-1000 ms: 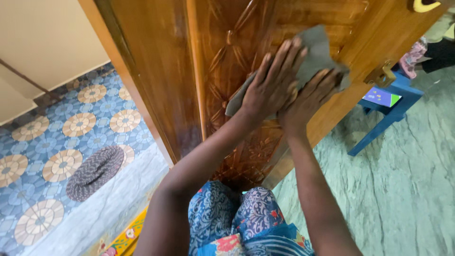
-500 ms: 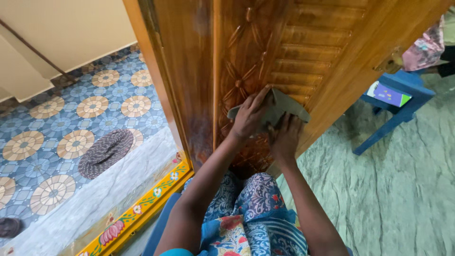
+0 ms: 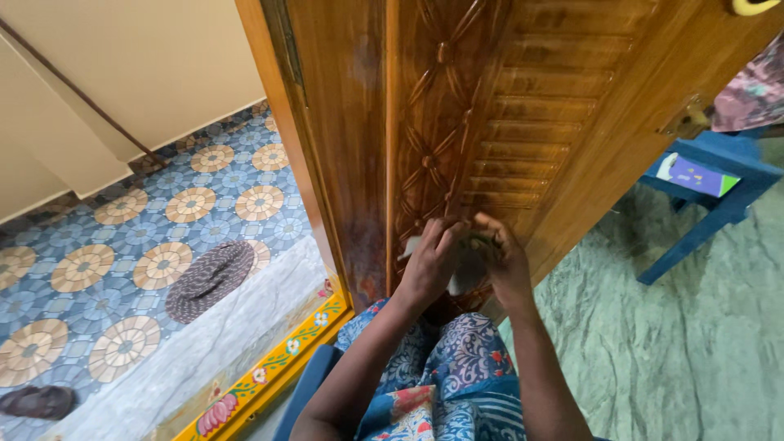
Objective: The person wipes a wooden door with a cloth, moving systematically from the top to the bottom and covering the entire surface. The person uses a gray cloth to clean the door's surface, including the carved details.
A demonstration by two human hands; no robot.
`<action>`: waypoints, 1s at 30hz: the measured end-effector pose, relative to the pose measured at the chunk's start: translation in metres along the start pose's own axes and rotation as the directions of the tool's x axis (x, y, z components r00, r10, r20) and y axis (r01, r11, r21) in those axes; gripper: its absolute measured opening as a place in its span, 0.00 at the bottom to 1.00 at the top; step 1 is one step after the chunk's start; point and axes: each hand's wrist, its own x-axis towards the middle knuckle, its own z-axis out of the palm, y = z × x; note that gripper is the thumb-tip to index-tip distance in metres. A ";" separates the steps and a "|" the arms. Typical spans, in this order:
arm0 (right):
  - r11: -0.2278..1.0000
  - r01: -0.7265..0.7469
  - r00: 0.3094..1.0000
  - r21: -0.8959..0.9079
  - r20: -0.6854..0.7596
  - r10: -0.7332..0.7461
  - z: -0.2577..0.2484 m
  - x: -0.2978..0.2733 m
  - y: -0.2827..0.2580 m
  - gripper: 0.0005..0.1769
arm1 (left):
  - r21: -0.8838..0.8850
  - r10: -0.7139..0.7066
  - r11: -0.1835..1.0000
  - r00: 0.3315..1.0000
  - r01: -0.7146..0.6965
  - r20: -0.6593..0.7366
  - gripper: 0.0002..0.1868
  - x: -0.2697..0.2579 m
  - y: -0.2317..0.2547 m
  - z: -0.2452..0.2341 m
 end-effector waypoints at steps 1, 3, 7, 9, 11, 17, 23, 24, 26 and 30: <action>1.000 -0.018 1.000 -0.018 0.003 0.018 -0.005 0.001 0.007 0.21 | 0.013 -0.001 1.000 1.000 0.001 -0.010 0.24 -0.002 0.002 -0.007; 0.997 -0.057 0.998 -0.060 0.006 0.058 -0.008 -0.001 0.014 0.11 | 0.034 -0.005 0.999 1.000 0.006 -0.030 0.22 -0.009 0.004 -0.018; 0.941 0.050 0.998 -0.333 -0.023 -0.061 -0.008 -0.011 -0.012 0.06 | 0.078 -0.164 0.984 0.983 0.158 0.084 0.15 -0.020 -0.014 -0.026; 0.922 0.006 0.997 -0.387 -0.065 -0.034 -0.004 -0.012 -0.024 0.06 | -0.082 -0.306 0.941 0.928 0.329 0.213 0.10 -0.027 -0.025 -0.032; 0.904 0.042 0.993 -0.424 -0.084 -0.085 -0.003 -0.011 -0.032 0.06 | -0.069 -0.384 0.908 0.888 0.412 0.252 0.12 -0.031 -0.033 -0.035; 0.839 0.012 0.979 -0.544 -0.163 -0.120 -0.003 -0.011 -0.048 0.05 | 0.111 -0.273 0.959 0.956 0.261 0.108 0.11 -0.035 -0.045 -0.061; 0.221 -0.009 0.917 -0.975 -0.096 -0.386 0.005 0.006 -0.075 0.06 | 0.355 -0.358 0.875 0.933 0.329 0.017 0.12 0.019 -0.027 -0.092; 0.217 -0.030 0.924 -0.976 -0.110 -0.367 0.006 0.011 -0.081 0.05 | 0.397 -0.361 0.854 0.932 0.337 -0.014 0.13 0.031 -0.021 -0.095; 0.278 -0.044 0.882 -0.959 -0.169 -0.440 0.010 0.024 -0.092 0.04 | 0.331 -0.444 0.835 0.894 0.439 -0.065 0.14 0.057 -0.011 -0.098; 0.361 0.020 0.740 -0.933 -0.229 -0.632 0.017 0.068 -0.123 0.04 | 0.220 -0.280 0.907 0.905 0.359 -0.320 0.20 0.113 -0.004 -0.098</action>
